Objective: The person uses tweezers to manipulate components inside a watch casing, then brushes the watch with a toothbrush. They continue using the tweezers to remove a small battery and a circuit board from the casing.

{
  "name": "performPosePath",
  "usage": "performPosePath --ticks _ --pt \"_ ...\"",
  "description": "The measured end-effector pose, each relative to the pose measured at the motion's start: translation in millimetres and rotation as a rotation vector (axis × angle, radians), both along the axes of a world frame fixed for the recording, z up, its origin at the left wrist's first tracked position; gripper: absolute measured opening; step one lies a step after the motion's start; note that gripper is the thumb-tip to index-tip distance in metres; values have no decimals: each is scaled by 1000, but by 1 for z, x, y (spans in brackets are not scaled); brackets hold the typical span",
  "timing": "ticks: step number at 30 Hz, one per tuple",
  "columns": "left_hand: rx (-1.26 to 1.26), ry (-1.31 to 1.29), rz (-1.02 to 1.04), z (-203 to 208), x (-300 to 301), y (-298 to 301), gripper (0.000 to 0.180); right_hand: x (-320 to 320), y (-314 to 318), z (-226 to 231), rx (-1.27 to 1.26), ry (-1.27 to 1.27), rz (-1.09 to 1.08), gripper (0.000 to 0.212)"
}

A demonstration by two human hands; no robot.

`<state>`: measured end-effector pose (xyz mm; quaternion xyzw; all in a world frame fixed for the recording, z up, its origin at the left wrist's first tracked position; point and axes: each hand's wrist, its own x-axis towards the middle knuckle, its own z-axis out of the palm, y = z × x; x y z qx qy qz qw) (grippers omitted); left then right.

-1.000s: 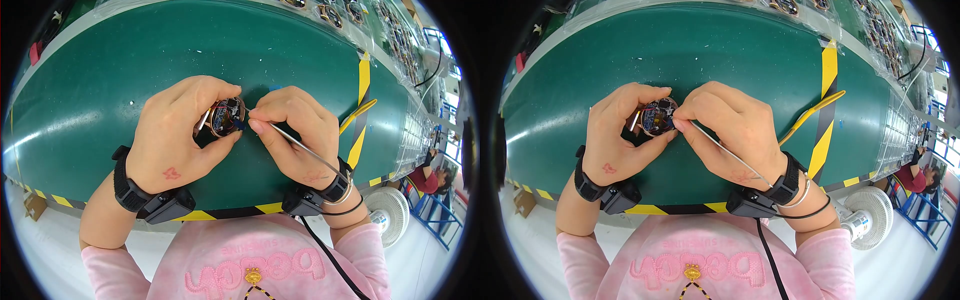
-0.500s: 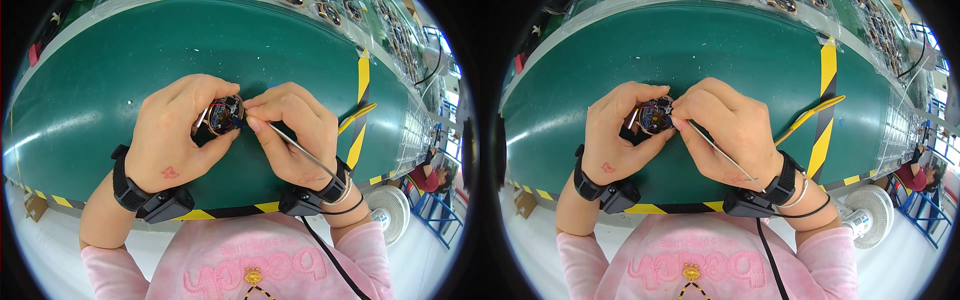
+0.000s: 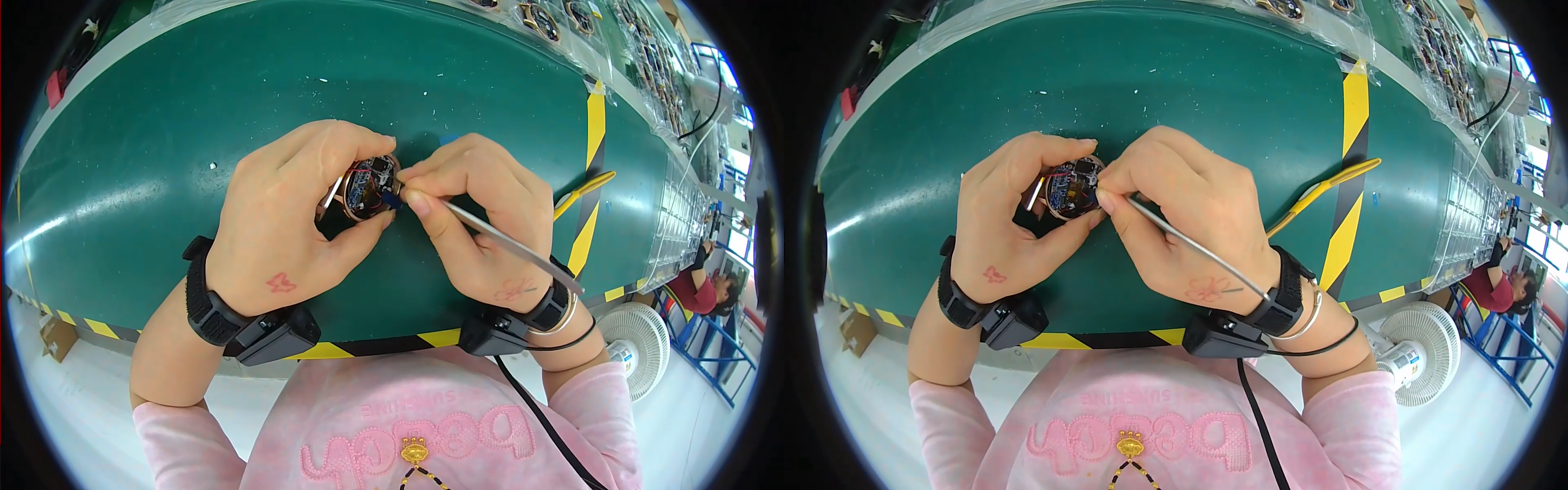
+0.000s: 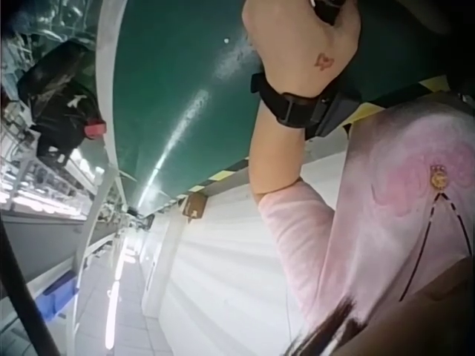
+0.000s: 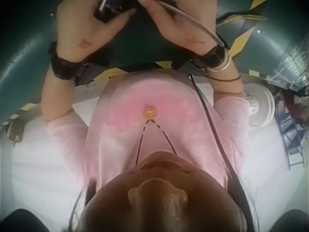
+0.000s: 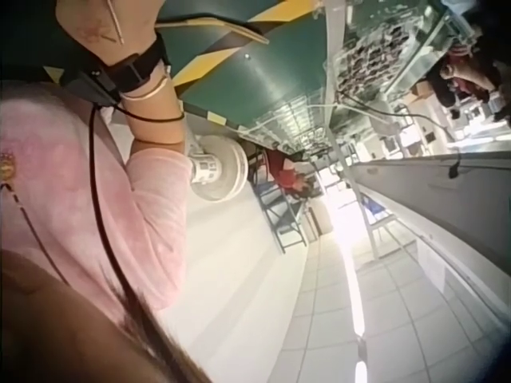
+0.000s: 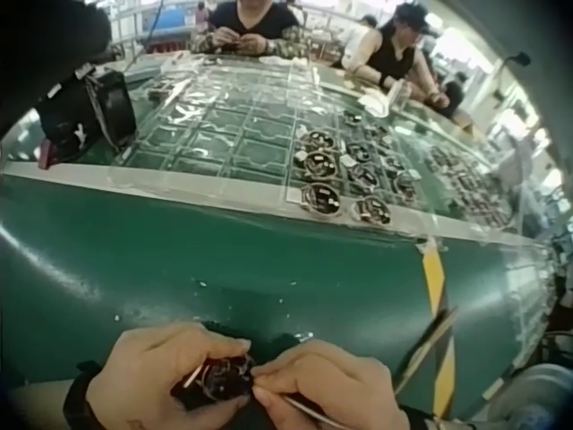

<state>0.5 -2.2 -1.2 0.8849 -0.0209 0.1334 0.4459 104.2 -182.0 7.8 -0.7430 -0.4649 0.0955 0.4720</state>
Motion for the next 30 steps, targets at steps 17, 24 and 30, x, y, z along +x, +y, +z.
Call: performPosePath --ticks 17,24,30 --pt "2 7 6 0 0 -2 47 2 0 -4 6 31 -26 5" --pt "21 -40 -18 -1 0 -2 47 2 -2 2 -60 36 14 5" --pt "4 -20 -13 -1 1 -2 47 7 -3 1 -125 284 -4 8"
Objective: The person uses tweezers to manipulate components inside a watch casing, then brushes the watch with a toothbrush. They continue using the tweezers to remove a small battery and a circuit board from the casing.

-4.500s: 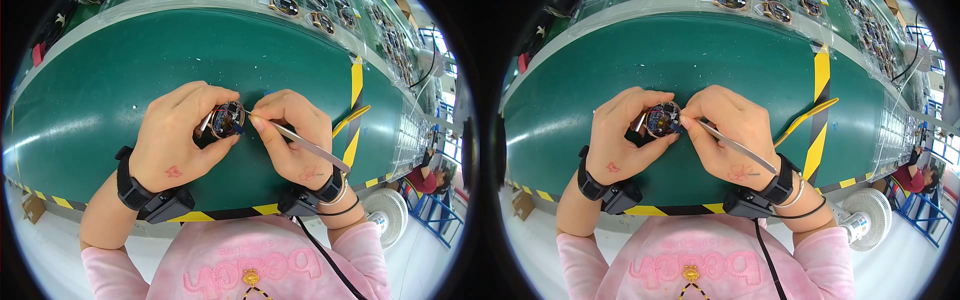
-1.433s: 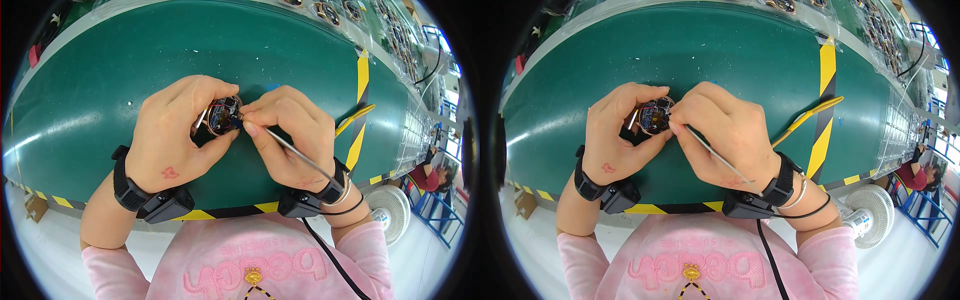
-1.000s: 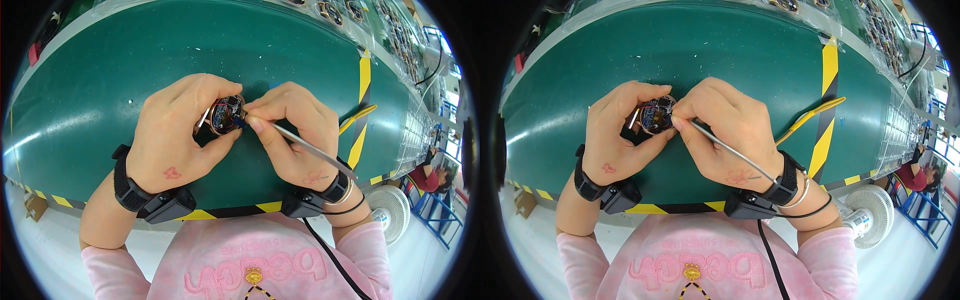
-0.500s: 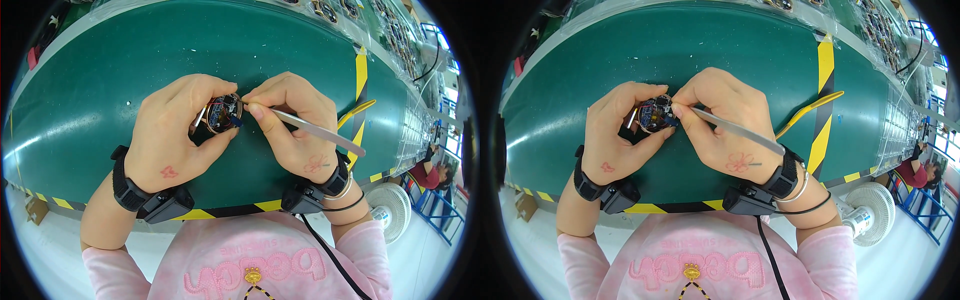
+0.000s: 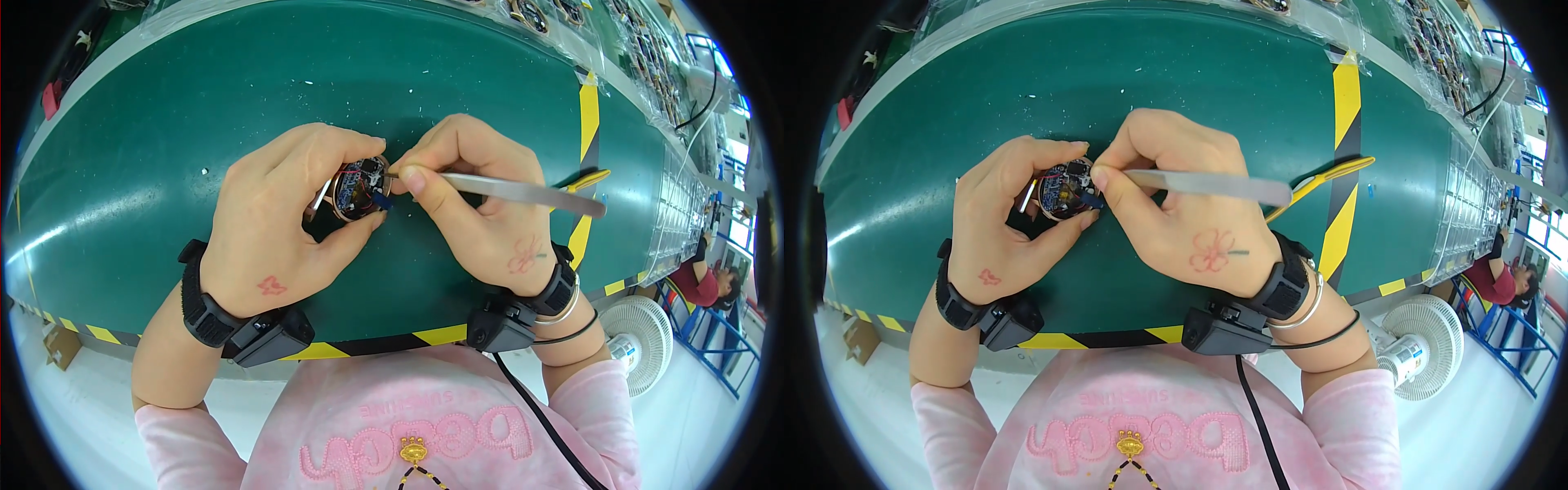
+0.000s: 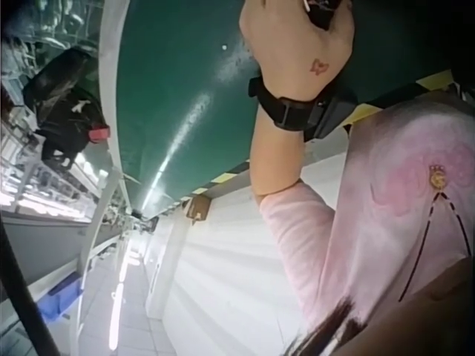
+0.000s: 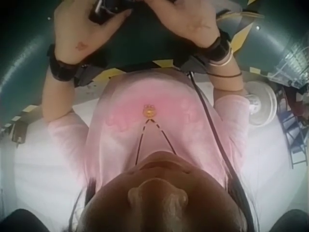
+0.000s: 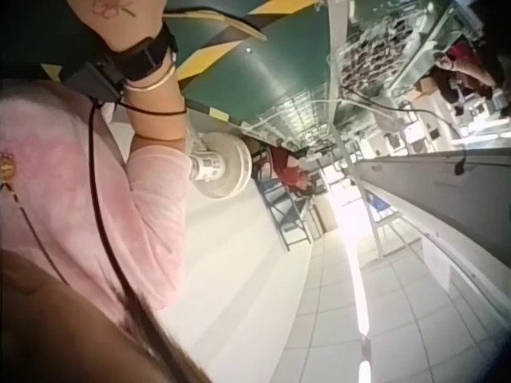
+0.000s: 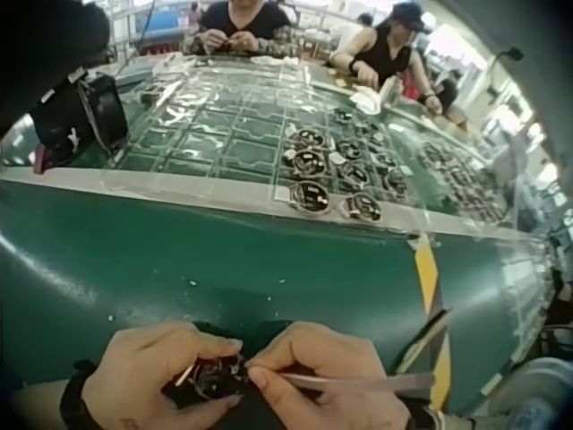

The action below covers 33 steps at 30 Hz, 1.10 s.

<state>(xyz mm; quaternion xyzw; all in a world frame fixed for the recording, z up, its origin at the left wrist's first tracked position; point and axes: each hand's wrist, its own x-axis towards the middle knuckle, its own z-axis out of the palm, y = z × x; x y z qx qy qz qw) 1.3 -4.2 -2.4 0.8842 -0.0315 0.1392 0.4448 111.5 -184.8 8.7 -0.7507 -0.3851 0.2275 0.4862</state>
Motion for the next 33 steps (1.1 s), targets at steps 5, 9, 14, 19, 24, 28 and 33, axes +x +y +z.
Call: performPosePath --ticks 5,9,14,19,24,28,33 --pt "12 16 1 2 0 -2 46 -3 3 7 -40 136 -76 10" --pt "22 8 -5 2 0 -3 47 -4 4 5 -29 214 -149 11" --pt "16 3 -2 1 0 -2 46 -1 1 -3 51 -93 -45 10" --pt "6 -30 -25 1 1 -1 45 4 -1 -1 54 -126 28 7" --pt "5 -28 -10 1 1 0 42 2 2 -4 120 -246 22 7" --pt "-30 94 29 4 -1 -1 44 -1 1 -5 128 -418 71 9" --pt "-12 150 35 7 -2 1 44 -9 0 -6 129 -477 62 12"
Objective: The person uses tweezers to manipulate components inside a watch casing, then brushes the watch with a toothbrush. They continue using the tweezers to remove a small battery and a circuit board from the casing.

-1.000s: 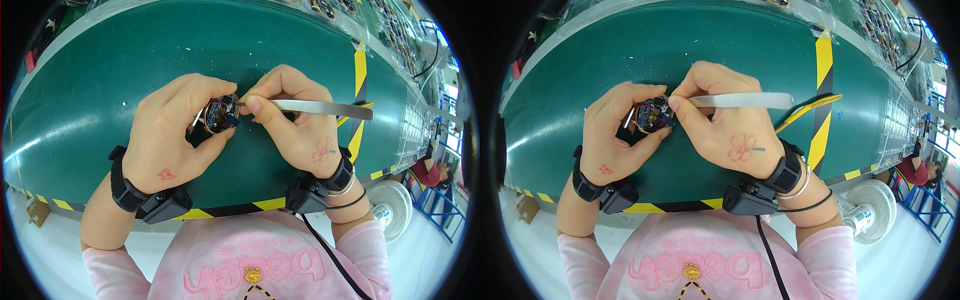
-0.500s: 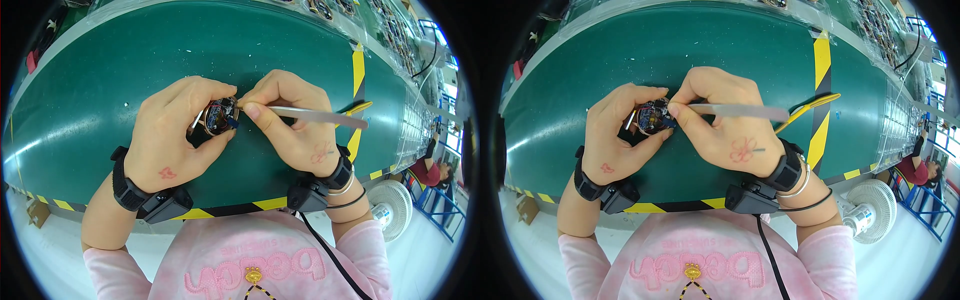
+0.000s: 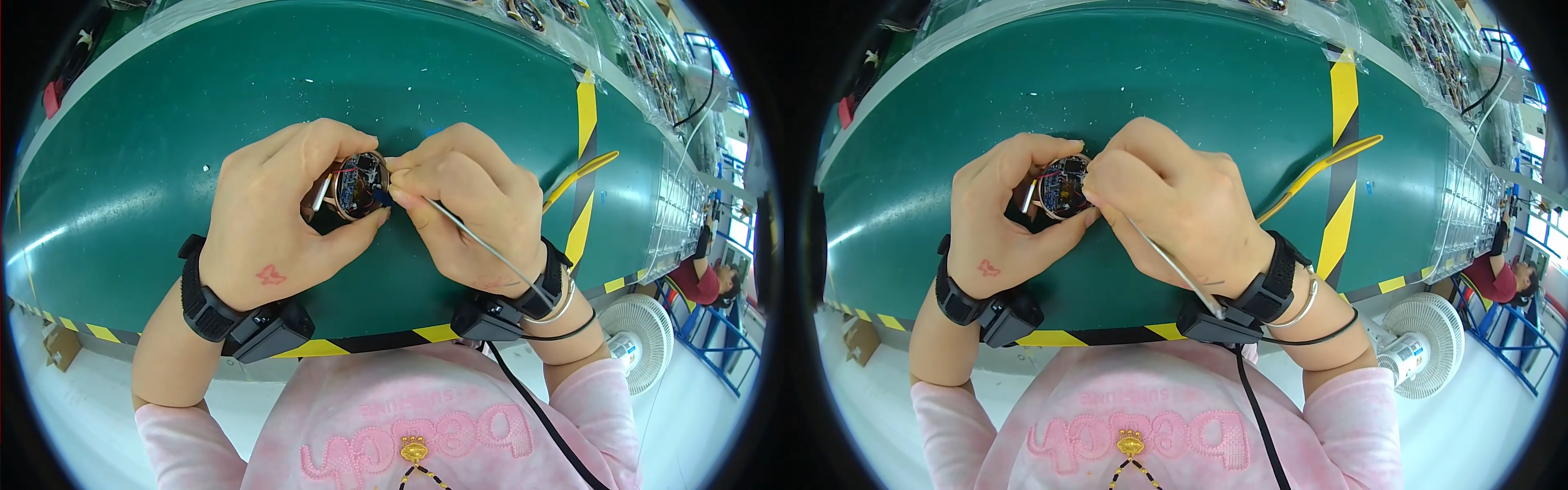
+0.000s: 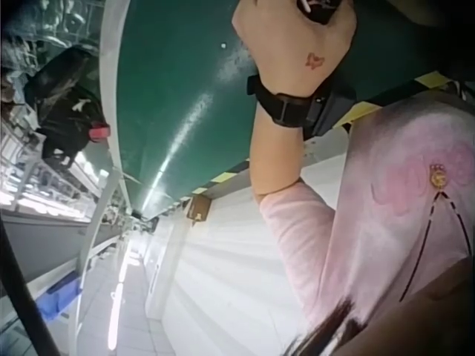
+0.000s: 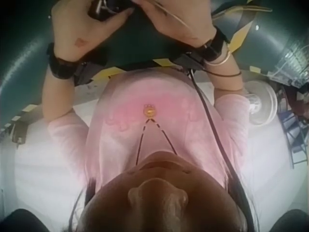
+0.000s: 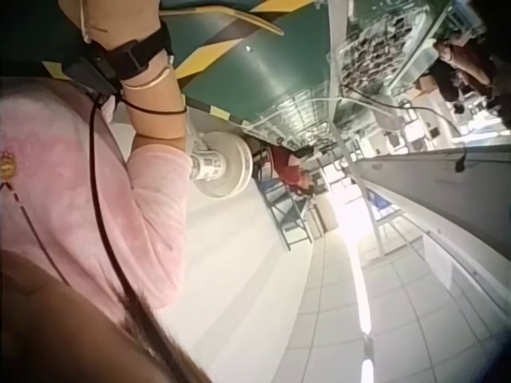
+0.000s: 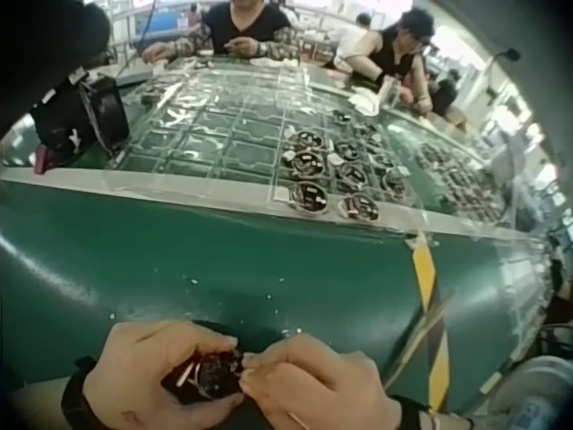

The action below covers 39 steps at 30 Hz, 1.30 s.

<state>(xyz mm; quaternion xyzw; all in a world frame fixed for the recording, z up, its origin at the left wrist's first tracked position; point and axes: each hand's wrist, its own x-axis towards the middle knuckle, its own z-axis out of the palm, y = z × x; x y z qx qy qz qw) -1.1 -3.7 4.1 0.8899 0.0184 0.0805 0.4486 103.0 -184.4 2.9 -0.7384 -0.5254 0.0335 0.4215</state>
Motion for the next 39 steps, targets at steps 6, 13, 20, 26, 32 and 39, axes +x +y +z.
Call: performPosePath --ticks 6,13,20,26,32,39 --pt "8 -38 0 -2 0 2 43 4 2 2 15 35 2 14" --pt "27 -52 -7 -3 1 1 43 5 1 2 9 71 16 12" --pt "68 -96 -18 -4 2 1 45 7 0 2 24 105 23 11" --pt "33 -142 -19 -6 2 2 43 8 0 3 -25 242 29 9" --pt "20 -128 -19 -5 2 1 45 7 -3 3 -64 576 -89 7" --pt "36 -147 -32 -6 3 0 46 5 -1 3 -27 282 -25 6"
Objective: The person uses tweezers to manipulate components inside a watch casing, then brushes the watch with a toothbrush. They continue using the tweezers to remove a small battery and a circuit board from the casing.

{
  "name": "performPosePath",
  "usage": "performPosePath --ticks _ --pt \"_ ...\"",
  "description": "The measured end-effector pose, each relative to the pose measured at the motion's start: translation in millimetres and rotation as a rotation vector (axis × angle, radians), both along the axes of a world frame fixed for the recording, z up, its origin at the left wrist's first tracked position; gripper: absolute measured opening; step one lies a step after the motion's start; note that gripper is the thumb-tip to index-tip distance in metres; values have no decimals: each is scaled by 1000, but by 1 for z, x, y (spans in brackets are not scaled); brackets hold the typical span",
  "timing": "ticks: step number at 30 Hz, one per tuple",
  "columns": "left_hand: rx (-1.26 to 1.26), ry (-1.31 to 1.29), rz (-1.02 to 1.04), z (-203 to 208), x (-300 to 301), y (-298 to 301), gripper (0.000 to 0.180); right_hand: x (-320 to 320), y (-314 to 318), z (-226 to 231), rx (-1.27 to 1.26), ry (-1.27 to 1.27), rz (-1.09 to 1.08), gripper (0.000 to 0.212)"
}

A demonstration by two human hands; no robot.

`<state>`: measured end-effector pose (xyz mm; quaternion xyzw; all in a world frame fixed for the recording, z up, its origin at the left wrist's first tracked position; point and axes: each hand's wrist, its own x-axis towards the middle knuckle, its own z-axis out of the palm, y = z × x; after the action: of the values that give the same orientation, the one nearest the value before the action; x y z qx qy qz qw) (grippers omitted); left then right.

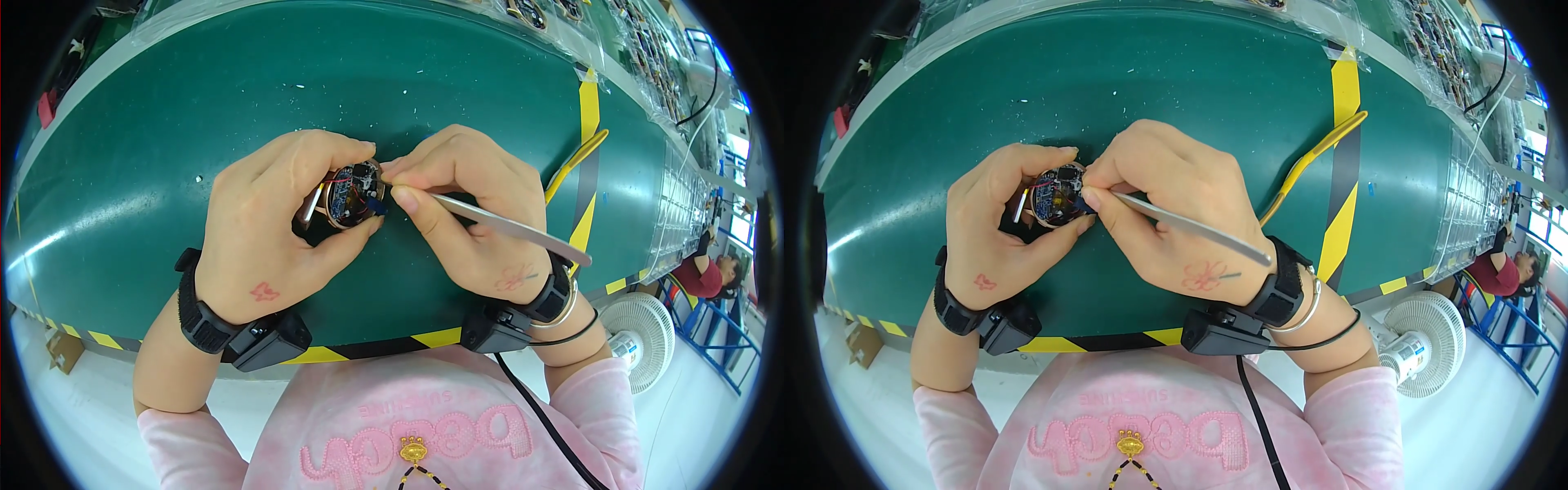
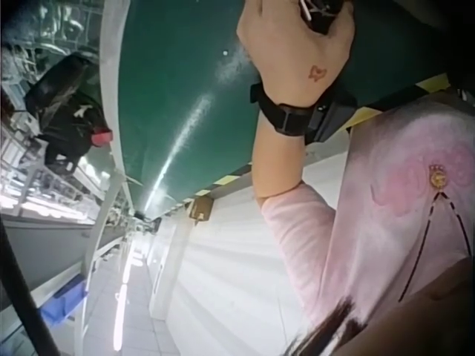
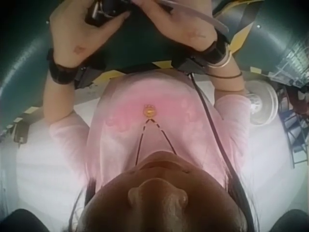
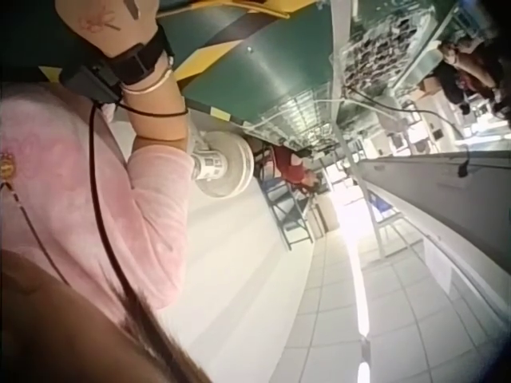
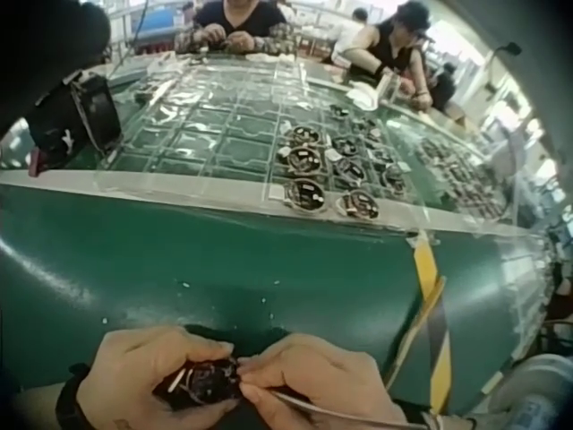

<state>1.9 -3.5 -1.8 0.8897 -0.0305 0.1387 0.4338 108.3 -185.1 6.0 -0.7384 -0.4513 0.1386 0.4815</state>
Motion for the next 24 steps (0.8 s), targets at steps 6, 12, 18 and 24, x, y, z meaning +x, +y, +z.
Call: performPosePath --ticks 6,12,18,24 --pt "-10 21 8 0 -1 0 46 -2 1 1 5 -23 -28 8" --pt "-27 55 -2 2 0 2 45 2 2 -2 28 -26 -12 9" --pt "-64 126 -38 7 1 8 46 4 1 -2 24 -26 4 9" --pt "-101 199 -86 11 3 14 48 6 3 0 25 -7 9 10"
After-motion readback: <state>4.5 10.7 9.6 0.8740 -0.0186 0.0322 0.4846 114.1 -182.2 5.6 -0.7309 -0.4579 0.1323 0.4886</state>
